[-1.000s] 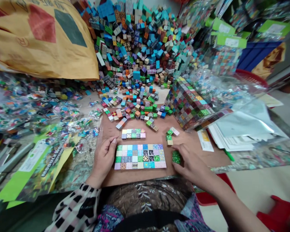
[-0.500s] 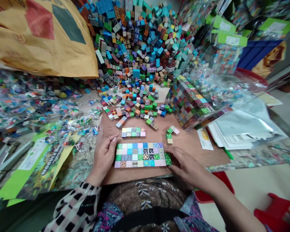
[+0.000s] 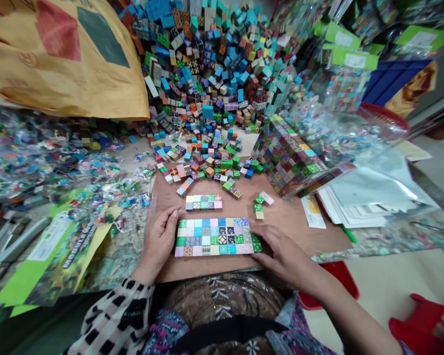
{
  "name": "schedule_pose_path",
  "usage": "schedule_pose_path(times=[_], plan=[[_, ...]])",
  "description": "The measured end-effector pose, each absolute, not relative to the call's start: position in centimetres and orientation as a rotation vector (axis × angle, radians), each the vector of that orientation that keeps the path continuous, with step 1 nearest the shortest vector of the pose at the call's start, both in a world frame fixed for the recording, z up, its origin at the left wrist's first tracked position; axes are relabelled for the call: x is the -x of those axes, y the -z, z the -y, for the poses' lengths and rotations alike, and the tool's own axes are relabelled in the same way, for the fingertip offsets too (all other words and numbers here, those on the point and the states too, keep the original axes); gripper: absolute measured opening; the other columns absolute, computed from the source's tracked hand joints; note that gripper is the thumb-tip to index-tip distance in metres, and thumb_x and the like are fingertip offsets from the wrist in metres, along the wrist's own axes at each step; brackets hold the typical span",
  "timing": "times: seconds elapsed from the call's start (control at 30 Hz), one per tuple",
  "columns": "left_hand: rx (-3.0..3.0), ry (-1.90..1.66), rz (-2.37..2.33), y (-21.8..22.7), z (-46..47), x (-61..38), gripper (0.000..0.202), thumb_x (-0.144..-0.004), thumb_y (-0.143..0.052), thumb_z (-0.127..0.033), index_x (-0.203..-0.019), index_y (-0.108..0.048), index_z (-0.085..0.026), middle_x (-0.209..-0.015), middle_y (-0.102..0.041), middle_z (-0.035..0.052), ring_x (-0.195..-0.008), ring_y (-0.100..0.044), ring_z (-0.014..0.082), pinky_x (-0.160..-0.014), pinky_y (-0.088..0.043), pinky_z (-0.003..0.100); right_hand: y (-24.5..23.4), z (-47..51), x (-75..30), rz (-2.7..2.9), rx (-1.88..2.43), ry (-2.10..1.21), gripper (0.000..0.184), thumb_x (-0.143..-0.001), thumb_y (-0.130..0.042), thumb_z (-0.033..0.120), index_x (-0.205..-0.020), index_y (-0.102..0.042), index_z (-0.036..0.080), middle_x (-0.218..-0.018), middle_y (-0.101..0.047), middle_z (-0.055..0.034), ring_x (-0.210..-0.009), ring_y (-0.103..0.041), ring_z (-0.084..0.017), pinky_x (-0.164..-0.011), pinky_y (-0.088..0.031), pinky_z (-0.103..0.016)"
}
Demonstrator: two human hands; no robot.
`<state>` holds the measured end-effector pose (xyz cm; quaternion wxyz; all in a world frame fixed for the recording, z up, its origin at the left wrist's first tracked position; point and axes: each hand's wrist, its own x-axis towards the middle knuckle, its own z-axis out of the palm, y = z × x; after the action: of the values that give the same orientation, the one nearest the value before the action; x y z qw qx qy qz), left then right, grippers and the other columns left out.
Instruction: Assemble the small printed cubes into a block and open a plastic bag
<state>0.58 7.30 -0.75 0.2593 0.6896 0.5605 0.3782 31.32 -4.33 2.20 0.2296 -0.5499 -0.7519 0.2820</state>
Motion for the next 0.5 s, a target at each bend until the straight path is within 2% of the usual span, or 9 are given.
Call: schedule_pose_path(times=[0.27,0.4,0.5], plan=[[-1.866,-1.039,-1.515,0.7,-7.3,-0.8,0.038,-0.097,-0.049,-0.046,-0.109,-0.072,-0.019,-0.104,-0.075,0.0055,-0.095,-0.068,0.0209,-0.089,-0.053,0.034,-1.9,4.6,-31.2,2.075,1.536,-0.750,0.047,-0.095,-0.055,0.022,-0.141,-0.045,0.021,-0.135,-0.059,-0.0136,-0.128,-0.052,-0.028,-0.108,-0.044,-0.049],[-1.868,-1.041,-1.515,0.6,-7.3,-0.8,0.038,-0.096,-0.049,-0.046,-0.108,-0.072,-0.019,-0.102,-0.075,0.0057,-0.095,-0.068,0.0210,-0.088,-0.053,0.034,-2.8,4.6,-31.8,2.080,1.521,-0.804,0.052,-0.093,-0.061,0.027,-0.142,-0.044,0.025,-0.138,-0.055,-0.0116,-0.129,-0.051,-0.027,-0.109,-0.043,-0.048],[-1.870,-1.038,-1.518,0.6,-7.3,-0.8,0.039,-0.096,-0.049,-0.047,-0.108,-0.073,-0.018,-0.102,-0.075,0.0061,-0.094,-0.068,0.0212,-0.088,-0.053,0.034,-3.0,3.9,-32.9,1.991,1.562,-0.805,0.041,-0.095,-0.060,0.034,-0.135,-0.051,0.027,-0.125,-0.062,-0.0103,-0.112,-0.061,-0.026,-0.094,-0.053,-0.045]])
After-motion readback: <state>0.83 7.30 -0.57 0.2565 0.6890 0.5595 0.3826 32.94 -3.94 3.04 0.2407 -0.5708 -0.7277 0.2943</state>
